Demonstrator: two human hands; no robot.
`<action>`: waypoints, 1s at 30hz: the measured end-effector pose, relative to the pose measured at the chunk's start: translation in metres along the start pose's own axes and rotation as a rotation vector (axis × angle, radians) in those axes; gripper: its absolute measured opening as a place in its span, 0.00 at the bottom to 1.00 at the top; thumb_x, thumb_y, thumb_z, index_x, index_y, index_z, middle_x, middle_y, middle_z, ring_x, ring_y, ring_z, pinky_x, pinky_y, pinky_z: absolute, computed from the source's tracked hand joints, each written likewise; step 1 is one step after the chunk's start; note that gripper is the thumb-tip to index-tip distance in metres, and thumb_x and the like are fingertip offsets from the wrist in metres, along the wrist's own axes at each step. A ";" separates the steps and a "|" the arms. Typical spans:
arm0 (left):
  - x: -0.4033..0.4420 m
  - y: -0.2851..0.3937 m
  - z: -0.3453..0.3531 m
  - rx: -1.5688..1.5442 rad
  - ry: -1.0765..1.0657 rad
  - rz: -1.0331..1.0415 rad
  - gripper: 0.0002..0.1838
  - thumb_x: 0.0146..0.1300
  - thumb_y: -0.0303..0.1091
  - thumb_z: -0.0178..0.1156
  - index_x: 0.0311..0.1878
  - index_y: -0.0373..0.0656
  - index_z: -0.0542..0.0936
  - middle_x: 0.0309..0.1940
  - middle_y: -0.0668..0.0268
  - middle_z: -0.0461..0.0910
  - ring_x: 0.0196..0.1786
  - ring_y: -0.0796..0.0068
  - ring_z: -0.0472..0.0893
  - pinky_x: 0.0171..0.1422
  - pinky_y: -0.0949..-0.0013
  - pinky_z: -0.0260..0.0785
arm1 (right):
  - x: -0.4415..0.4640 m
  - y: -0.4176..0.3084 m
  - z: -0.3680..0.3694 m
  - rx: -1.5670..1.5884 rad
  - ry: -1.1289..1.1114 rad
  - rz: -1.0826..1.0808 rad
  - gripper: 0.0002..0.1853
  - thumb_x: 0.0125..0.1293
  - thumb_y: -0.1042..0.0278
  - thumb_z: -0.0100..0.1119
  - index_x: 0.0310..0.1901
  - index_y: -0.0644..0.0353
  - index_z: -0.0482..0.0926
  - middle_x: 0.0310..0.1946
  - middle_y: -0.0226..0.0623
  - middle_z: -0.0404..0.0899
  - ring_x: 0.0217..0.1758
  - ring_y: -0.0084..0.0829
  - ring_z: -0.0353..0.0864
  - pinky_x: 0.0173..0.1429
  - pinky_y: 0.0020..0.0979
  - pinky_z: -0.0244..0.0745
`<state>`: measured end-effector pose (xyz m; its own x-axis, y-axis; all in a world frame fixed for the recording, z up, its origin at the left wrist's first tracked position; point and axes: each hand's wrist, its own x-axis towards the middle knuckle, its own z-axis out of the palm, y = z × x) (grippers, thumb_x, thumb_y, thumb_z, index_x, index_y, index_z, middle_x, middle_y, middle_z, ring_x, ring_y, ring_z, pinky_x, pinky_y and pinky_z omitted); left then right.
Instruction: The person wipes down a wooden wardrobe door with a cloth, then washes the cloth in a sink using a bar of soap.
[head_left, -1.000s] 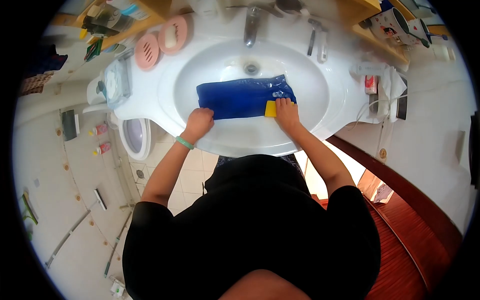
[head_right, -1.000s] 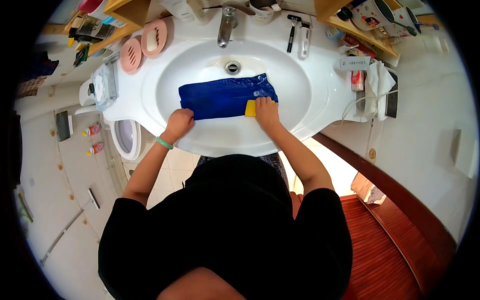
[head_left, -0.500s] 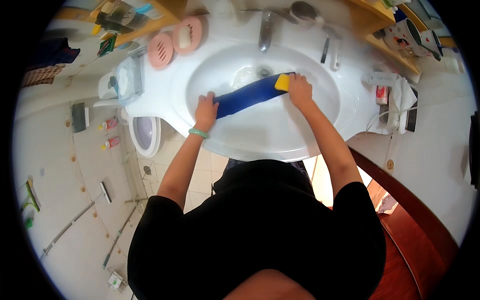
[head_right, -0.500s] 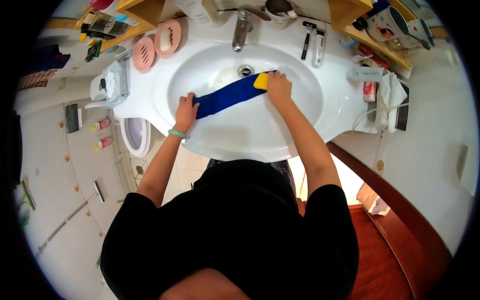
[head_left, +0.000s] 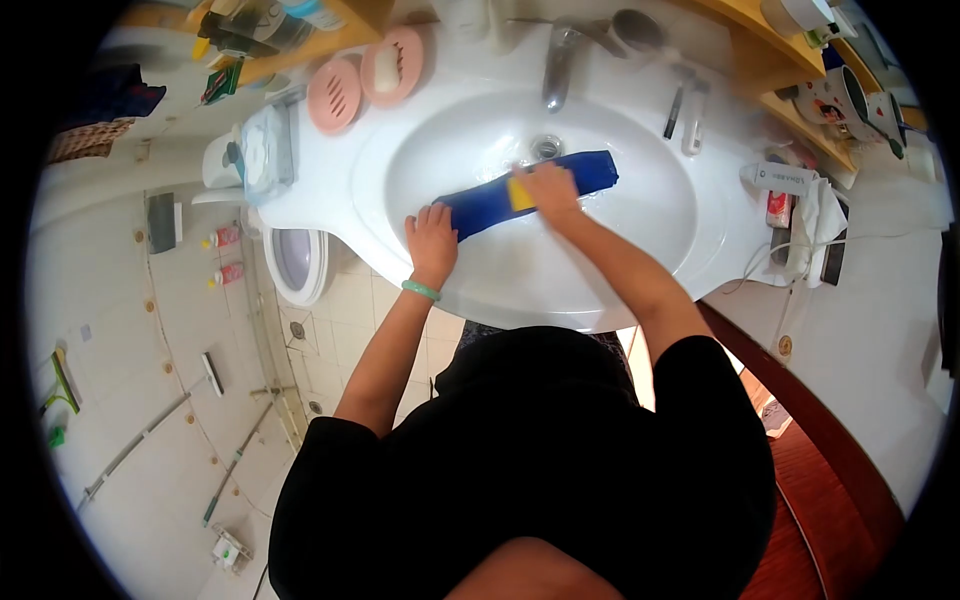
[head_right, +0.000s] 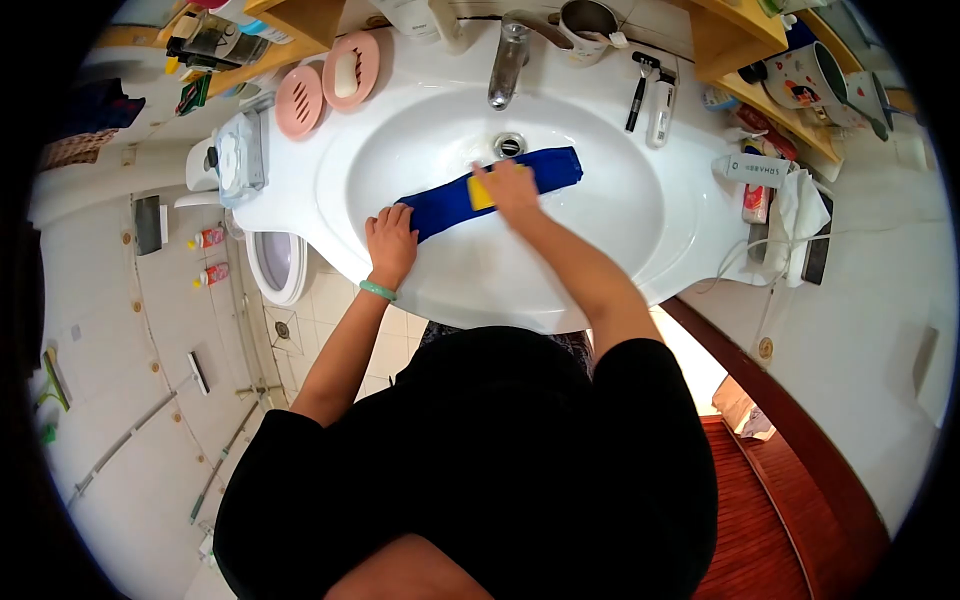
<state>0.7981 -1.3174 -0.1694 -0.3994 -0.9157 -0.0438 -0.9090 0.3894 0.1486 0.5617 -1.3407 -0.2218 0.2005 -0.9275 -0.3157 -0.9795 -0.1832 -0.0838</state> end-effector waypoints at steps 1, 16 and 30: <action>-0.001 -0.001 0.000 -0.002 0.000 -0.001 0.21 0.50 0.32 0.64 0.49 0.43 0.74 0.50 0.67 0.72 0.58 0.67 0.68 0.60 0.55 0.56 | -0.006 0.022 0.002 -0.028 0.007 0.041 0.29 0.64 0.69 0.48 0.67 0.37 0.60 0.44 0.33 0.72 0.50 0.32 0.71 0.42 0.39 0.69; 0.001 -0.001 0.016 0.043 0.019 0.050 0.21 0.51 0.29 0.62 0.51 0.43 0.76 0.52 0.64 0.73 0.59 0.63 0.68 0.65 0.55 0.54 | -0.030 0.044 -0.024 -0.277 0.006 0.226 0.29 0.63 0.66 0.50 0.66 0.36 0.61 0.42 0.29 0.70 0.50 0.30 0.68 0.41 0.40 0.65; 0.000 -0.007 0.014 -0.018 -0.032 0.067 0.15 0.59 0.28 0.51 0.48 0.44 0.80 0.55 0.65 0.73 0.61 0.66 0.68 0.65 0.53 0.55 | -0.064 0.114 -0.007 -0.405 0.049 0.315 0.35 0.62 0.70 0.50 0.70 0.37 0.54 0.47 0.36 0.70 0.55 0.37 0.68 0.49 0.44 0.67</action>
<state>0.8027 -1.3185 -0.1841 -0.4632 -0.8838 -0.0651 -0.8779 0.4476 0.1702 0.4369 -1.3048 -0.2044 -0.0972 -0.9703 -0.2215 -0.9232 0.0048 0.3842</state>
